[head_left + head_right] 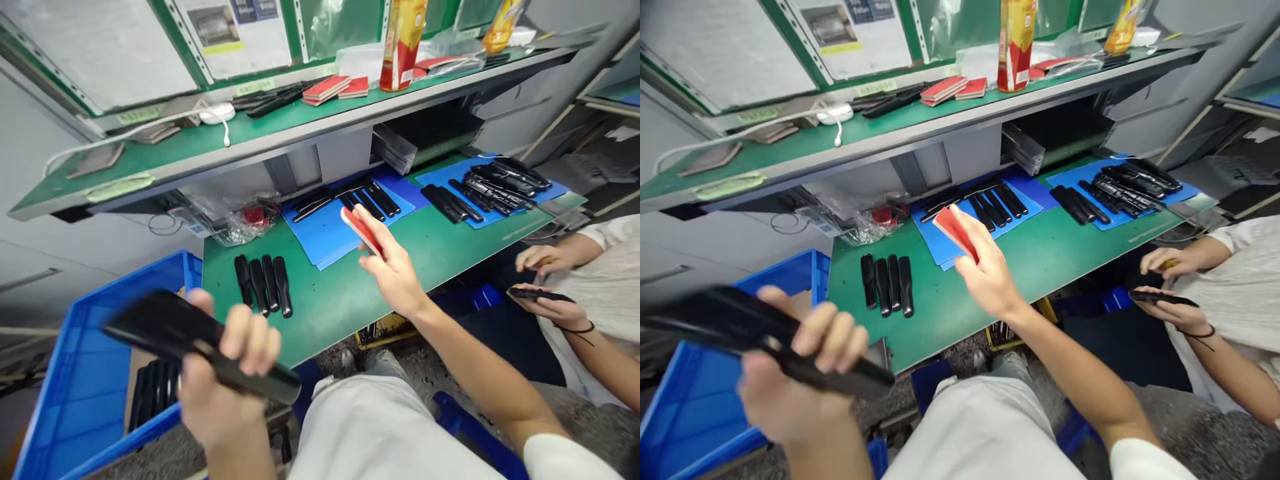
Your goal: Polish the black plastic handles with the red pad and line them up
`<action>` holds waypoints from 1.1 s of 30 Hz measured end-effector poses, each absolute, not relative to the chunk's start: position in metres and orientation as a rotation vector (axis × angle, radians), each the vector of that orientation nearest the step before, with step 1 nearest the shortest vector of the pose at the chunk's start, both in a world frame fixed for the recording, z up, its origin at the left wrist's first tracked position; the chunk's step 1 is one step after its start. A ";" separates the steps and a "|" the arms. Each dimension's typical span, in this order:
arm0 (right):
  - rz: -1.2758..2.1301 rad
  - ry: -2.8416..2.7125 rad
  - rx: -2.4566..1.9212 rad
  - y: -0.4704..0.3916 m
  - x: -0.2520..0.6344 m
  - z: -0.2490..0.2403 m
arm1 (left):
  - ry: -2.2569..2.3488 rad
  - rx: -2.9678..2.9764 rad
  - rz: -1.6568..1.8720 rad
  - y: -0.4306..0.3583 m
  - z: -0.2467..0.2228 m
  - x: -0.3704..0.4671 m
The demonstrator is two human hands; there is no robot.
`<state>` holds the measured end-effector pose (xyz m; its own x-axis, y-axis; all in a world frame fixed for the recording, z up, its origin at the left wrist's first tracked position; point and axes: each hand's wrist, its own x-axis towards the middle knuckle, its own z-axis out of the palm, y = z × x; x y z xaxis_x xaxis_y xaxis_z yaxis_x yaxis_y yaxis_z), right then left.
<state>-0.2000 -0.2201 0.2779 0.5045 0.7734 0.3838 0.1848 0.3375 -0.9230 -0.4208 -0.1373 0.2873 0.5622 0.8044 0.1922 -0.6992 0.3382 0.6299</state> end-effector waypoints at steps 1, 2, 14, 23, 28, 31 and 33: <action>0.593 -0.941 -1.120 -0.222 -0.206 0.274 | 0.159 0.541 1.063 -0.125 0.294 -0.415; 0.740 -0.865 -1.027 -0.223 -0.214 0.269 | 0.157 0.365 1.071 -0.113 0.298 -0.409; 0.920 -0.338 -0.590 -0.219 -0.305 0.266 | 0.278 -0.091 1.066 -0.097 0.292 -0.367; 0.675 -0.387 -0.935 -0.171 -0.264 0.227 | 0.275 -0.124 1.166 -0.091 0.298 -0.387; 0.673 -0.524 -0.837 -0.176 -0.273 0.249 | 0.234 -0.035 1.133 -0.083 0.289 -0.398; 0.736 -0.534 -0.793 -0.180 -0.279 0.267 | 0.194 0.045 1.046 -0.080 0.286 -0.405; 0.765 -0.562 -0.746 -0.176 -0.278 0.271 | 0.189 0.099 0.995 -0.080 0.286 -0.409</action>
<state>-0.2779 -0.1763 0.2712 0.6016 0.7776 0.1828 -0.4065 0.4950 -0.7679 -0.4095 -0.0802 0.2858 0.5302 0.8403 -0.1129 -0.8232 0.5421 0.1688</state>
